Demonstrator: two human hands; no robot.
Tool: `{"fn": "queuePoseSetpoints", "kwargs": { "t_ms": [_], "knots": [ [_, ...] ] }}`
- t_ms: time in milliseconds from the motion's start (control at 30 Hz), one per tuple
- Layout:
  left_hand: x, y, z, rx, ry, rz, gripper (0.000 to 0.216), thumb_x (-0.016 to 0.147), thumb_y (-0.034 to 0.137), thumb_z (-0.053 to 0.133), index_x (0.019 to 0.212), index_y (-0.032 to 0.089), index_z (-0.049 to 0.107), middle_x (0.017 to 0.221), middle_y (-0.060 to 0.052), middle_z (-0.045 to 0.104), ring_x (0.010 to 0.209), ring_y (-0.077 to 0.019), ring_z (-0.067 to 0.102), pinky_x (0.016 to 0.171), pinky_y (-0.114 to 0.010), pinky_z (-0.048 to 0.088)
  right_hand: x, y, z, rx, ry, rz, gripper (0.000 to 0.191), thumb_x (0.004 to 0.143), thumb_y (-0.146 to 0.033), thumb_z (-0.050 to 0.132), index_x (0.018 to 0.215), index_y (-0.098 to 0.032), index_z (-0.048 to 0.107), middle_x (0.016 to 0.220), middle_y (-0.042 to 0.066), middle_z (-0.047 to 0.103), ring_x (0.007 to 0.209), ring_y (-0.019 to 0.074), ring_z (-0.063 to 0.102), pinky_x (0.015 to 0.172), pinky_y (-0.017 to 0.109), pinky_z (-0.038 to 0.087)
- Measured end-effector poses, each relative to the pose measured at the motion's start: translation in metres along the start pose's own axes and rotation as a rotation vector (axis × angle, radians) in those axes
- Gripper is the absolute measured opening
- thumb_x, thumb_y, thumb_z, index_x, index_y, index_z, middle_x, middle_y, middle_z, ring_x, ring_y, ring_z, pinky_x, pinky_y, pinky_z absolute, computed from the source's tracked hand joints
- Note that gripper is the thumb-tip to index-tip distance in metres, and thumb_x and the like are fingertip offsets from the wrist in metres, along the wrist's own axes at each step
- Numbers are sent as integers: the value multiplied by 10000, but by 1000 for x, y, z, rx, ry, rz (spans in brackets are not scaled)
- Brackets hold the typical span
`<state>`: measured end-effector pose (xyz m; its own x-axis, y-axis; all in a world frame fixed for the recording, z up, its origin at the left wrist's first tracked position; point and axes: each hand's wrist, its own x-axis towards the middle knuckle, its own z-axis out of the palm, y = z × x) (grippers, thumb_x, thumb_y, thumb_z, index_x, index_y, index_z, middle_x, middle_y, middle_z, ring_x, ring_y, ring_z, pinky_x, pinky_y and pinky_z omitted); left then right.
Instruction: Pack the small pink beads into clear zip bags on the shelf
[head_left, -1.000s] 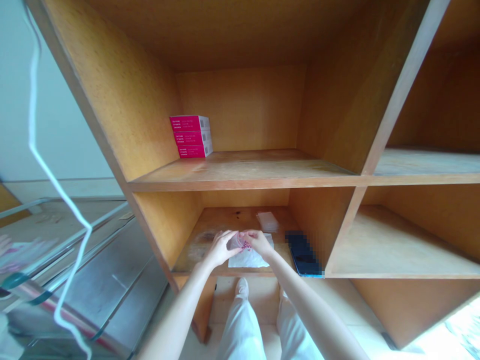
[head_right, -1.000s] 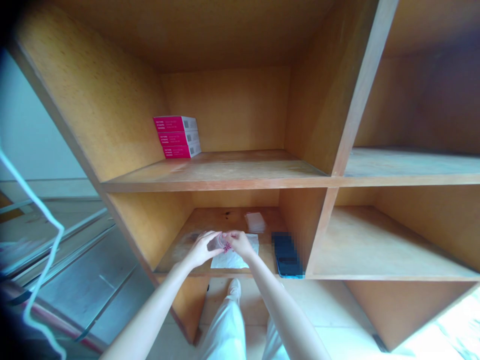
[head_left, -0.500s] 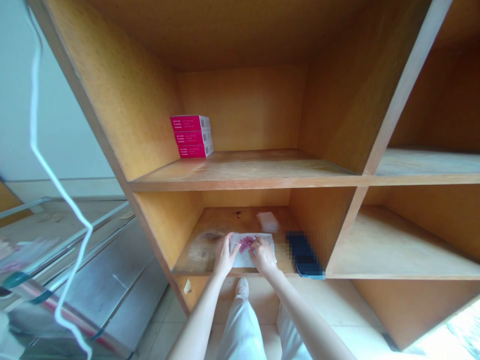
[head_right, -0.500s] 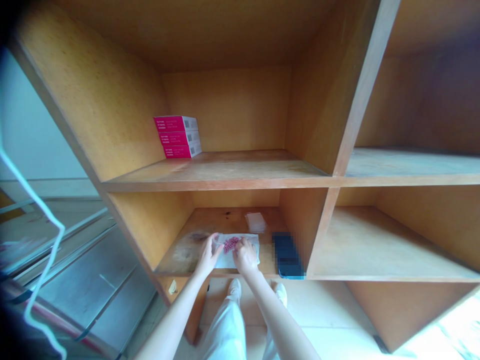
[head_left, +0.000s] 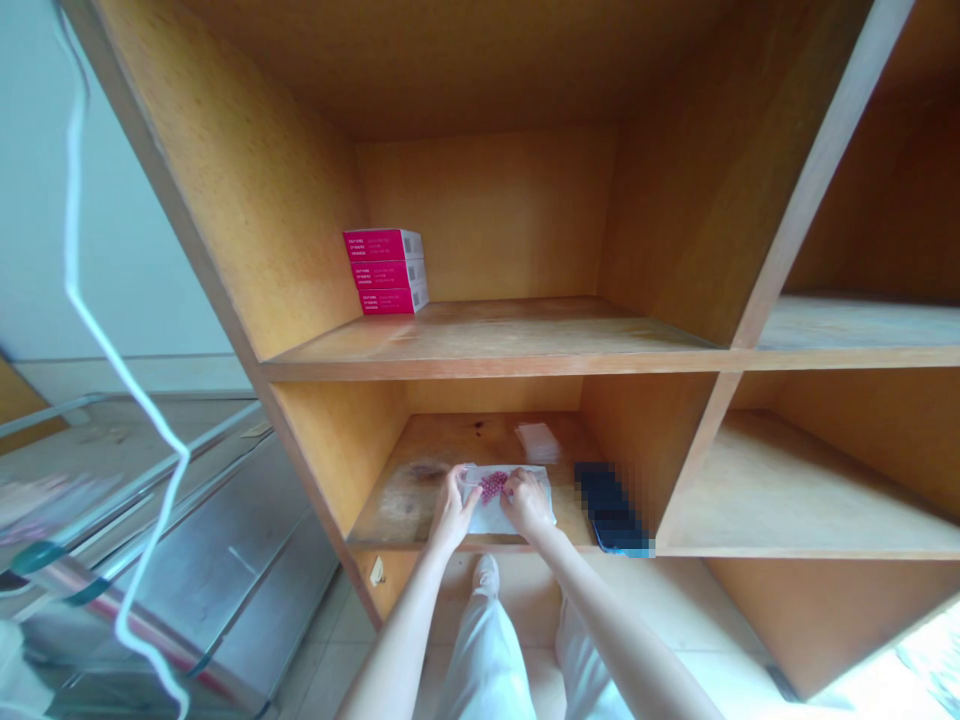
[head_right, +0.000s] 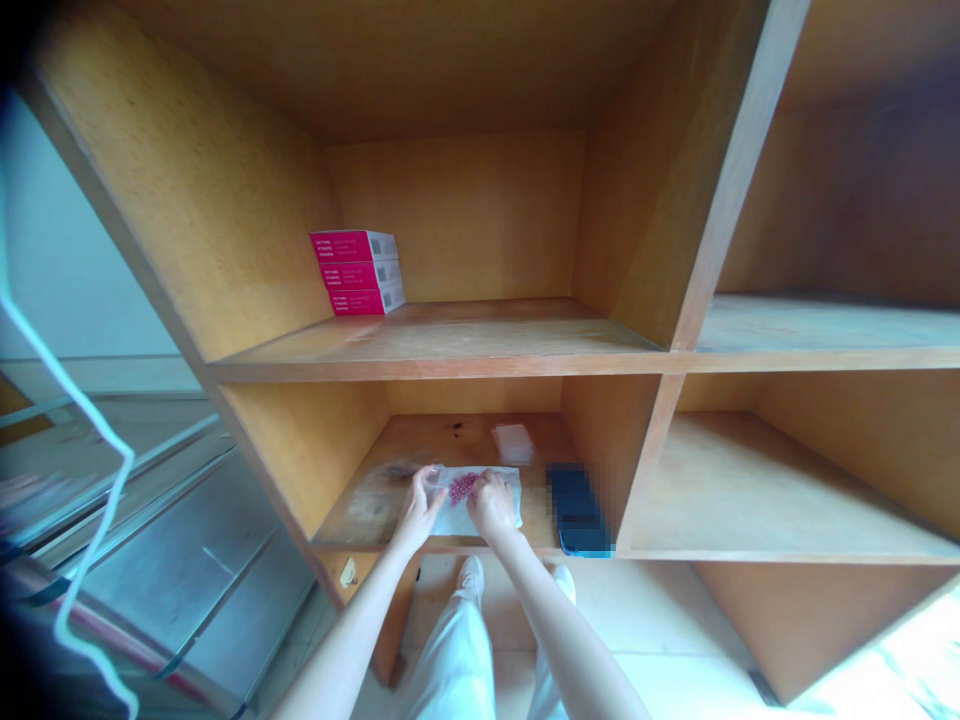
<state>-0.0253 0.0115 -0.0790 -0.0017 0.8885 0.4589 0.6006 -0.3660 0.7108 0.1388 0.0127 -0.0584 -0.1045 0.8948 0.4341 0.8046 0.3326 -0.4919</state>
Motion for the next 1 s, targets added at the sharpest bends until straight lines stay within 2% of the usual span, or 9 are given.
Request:
{"fn": "queuePoseSetpoints", "kwargs": {
  "t_ms": [167, 267, 400, 500, 600, 700, 867, 1000],
  "knots": [
    [-1, 3, -3, -2, -23, -10, 460, 816, 403, 426, 1197, 176, 303, 1191, -144, 489, 1112, -219, 485, 949, -409, 364, 25, -18, -19, 287, 211, -4, 90, 713, -156, 510, 679, -165, 593, 760, 54, 585, 781, 178, 528, 734, 289, 401],
    [-2, 3, -2, -12, -22, -2, 473, 813, 401, 432, 1203, 166, 305, 1191, -155, 486, 1111, -222, 482, 933, -404, 376, 36, -32, -21, 432, 263, -58, 86, 721, -164, 516, 684, -167, 594, 752, 43, 594, 783, 167, 534, 756, 290, 403],
    [-1, 0, 1, -43, 0, 15, 471, 811, 393, 437, 1201, 160, 311, 1190, -162, 480, 1119, -229, 471, 924, -412, 380, 39, -44, -12, 423, 168, -73, 86, 719, -178, 547, 680, -167, 623, 789, 56, 616, 809, 177, 540, 776, 304, 398],
    [-1, -1, 2, -61, -2, 10, 459, 814, 396, 431, 1190, 154, 330, 1170, -160, 492, 1088, -227, 492, 913, -409, 389, 39, -44, -8, 407, 52, -124, 176, 772, -234, 522, 667, -172, 648, 848, 70, 630, 870, 184, 542, 806, 305, 388],
    [-1, -1, 1, -47, -7, -3, 465, 818, 398, 424, 1198, 151, 324, 1188, -160, 477, 1107, -226, 474, 932, -410, 374, 42, -33, -12, 469, 37, -150, 236, 819, -254, 459, 724, -169, 658, 854, 70, 636, 863, 171, 554, 803, 291, 398],
    [-1, 0, 1, -33, 0, -2, 463, 818, 394, 426, 1202, 158, 319, 1194, -151, 471, 1121, -225, 461, 955, -423, 350, 44, -13, -19, 473, 97, -78, 181, 783, -188, 470, 776, -152, 647, 857, 74, 633, 839, 166, 563, 782, 278, 414],
    [-1, -2, 2, -19, 9, -3, 469, 816, 399, 427, 1204, 158, 321, 1182, -147, 478, 1119, -230, 465, 959, -432, 344, 41, 25, -18, 252, 23, 42, 205, 724, -75, 466, 791, -129, 652, 827, 88, 640, 794, 167, 570, 743, 254, 412],
    [-2, -4, 2, -13, 16, 0, 471, 817, 400, 425, 1207, 158, 319, 1188, -146, 478, 1127, -228, 459, 964, -428, 340, 37, 42, -12, 74, -80, 54, 222, 722, -66, 467, 771, -142, 670, 838, 91, 645, 783, 169, 569, 715, 238, 400]
  ]
}}
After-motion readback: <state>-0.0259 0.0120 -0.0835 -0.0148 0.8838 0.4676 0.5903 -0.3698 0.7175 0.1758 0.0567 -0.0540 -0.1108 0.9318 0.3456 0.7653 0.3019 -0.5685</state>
